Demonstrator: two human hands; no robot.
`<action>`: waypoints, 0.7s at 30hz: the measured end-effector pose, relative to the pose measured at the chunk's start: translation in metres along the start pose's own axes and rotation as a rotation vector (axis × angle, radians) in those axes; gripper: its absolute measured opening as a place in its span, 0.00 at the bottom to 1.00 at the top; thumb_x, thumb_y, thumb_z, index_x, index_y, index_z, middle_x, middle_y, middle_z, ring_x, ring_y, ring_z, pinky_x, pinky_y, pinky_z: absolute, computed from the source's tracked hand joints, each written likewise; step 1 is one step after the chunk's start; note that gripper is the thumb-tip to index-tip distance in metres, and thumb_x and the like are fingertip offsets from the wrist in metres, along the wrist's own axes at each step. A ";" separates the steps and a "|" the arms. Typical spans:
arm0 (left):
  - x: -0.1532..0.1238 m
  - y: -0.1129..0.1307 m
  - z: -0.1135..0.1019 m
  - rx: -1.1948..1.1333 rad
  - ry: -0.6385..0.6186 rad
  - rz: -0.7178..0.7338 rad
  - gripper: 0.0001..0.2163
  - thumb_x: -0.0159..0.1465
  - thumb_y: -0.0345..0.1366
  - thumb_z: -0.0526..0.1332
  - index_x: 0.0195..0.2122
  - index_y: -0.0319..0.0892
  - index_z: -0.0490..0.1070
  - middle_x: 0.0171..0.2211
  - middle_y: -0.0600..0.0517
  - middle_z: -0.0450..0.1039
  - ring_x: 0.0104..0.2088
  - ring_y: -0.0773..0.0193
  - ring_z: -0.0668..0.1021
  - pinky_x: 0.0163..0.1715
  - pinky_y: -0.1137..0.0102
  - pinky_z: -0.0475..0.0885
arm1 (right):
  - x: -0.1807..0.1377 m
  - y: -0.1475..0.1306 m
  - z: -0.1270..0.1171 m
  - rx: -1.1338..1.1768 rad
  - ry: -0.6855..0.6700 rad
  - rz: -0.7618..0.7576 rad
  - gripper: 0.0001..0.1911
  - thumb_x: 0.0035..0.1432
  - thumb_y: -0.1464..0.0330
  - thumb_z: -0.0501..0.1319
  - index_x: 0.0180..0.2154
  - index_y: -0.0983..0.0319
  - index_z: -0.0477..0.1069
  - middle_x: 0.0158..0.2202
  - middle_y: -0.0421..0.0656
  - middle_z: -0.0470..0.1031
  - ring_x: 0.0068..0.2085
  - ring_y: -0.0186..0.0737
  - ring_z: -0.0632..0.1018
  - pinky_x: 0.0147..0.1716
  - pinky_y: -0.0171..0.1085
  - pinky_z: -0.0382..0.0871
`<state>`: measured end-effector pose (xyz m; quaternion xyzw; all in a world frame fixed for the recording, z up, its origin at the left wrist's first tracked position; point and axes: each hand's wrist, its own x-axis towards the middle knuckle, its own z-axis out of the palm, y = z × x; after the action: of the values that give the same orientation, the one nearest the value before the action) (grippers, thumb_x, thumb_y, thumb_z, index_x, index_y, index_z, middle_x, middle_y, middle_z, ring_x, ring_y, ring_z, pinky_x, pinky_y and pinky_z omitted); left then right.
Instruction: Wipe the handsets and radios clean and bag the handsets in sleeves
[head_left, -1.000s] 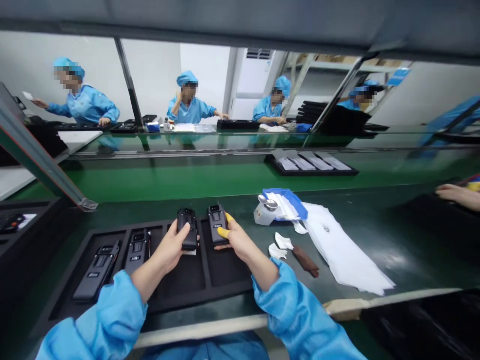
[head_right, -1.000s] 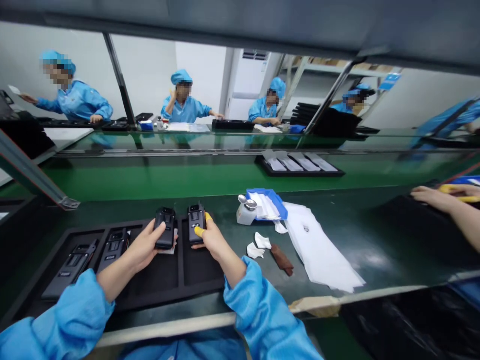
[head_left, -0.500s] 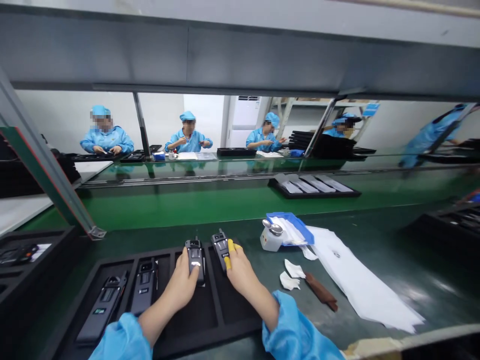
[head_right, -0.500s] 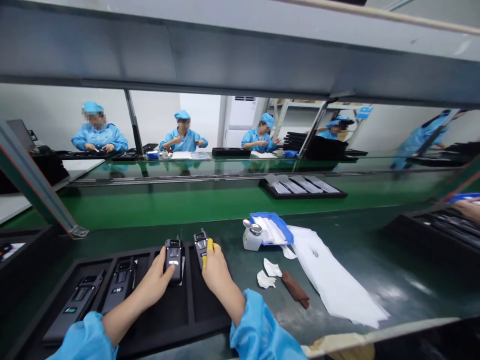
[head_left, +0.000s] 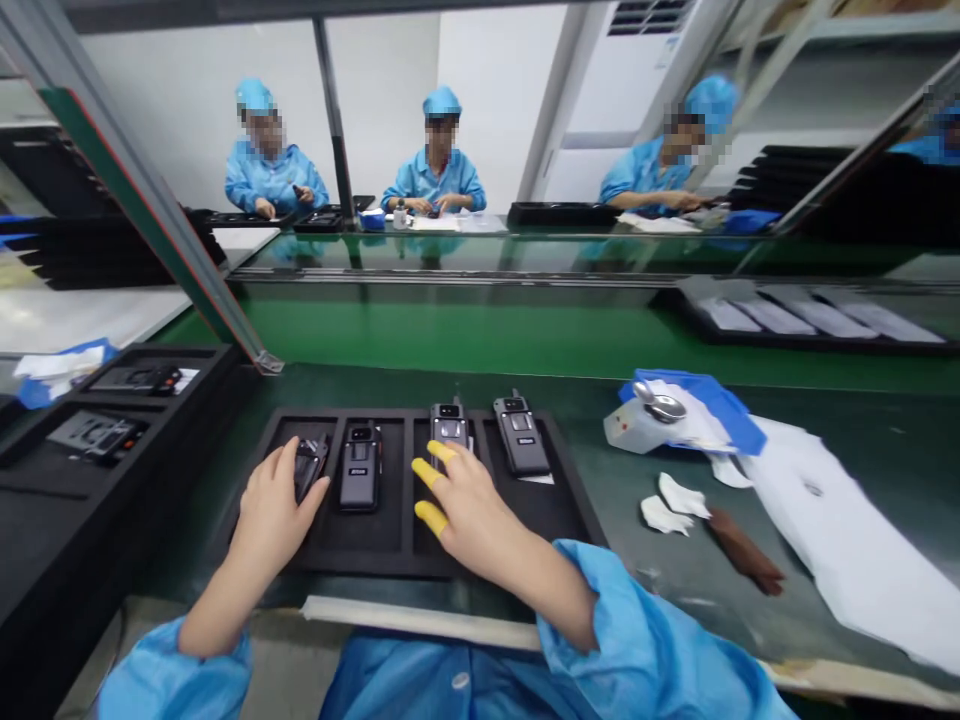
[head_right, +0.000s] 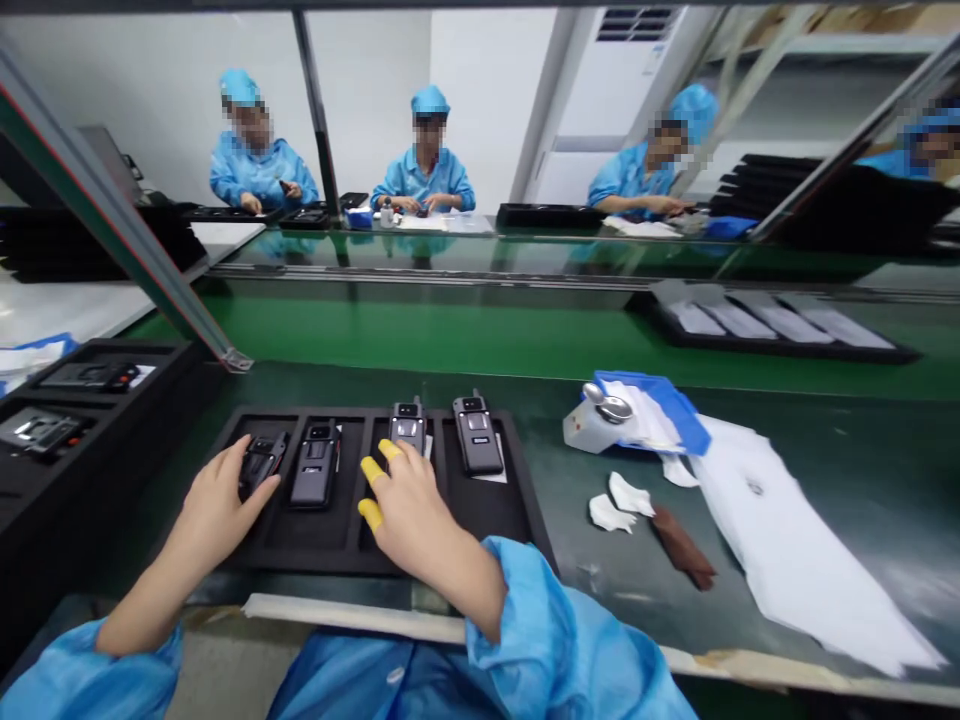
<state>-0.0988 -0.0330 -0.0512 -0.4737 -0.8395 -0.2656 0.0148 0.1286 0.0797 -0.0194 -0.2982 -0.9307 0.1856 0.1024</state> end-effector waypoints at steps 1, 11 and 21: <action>-0.003 -0.004 0.002 0.066 -0.017 0.006 0.30 0.59 0.48 0.53 0.58 0.32 0.58 0.52 0.34 0.66 0.54 0.41 0.69 0.52 0.50 0.64 | 0.006 -0.011 0.003 -0.026 -0.073 0.003 0.25 0.58 0.66 0.58 0.56 0.68 0.65 0.60 0.60 0.60 0.64 0.58 0.57 0.59 0.57 0.55; -0.008 -0.012 -0.008 0.300 -0.184 0.015 0.26 0.62 0.42 0.53 0.59 0.33 0.57 0.46 0.37 0.73 0.45 0.46 0.74 0.43 0.58 0.68 | 0.055 -0.045 0.035 -0.198 -0.225 0.066 0.36 0.59 0.50 0.53 0.54 0.77 0.66 0.65 0.65 0.47 0.67 0.62 0.39 0.60 0.66 0.34; 0.000 -0.001 -0.021 0.273 -0.306 -0.137 0.32 0.57 0.38 0.57 0.62 0.32 0.52 0.43 0.37 0.73 0.45 0.44 0.74 0.43 0.58 0.68 | 0.055 -0.054 0.044 0.056 0.006 0.142 0.33 0.52 0.55 0.63 0.53 0.71 0.67 0.66 0.61 0.48 0.66 0.62 0.47 0.60 0.60 0.48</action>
<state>-0.1047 -0.0434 -0.0336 -0.4438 -0.8905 -0.0746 -0.0669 0.0435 0.0587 -0.0333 -0.3609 -0.9014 0.2174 0.0999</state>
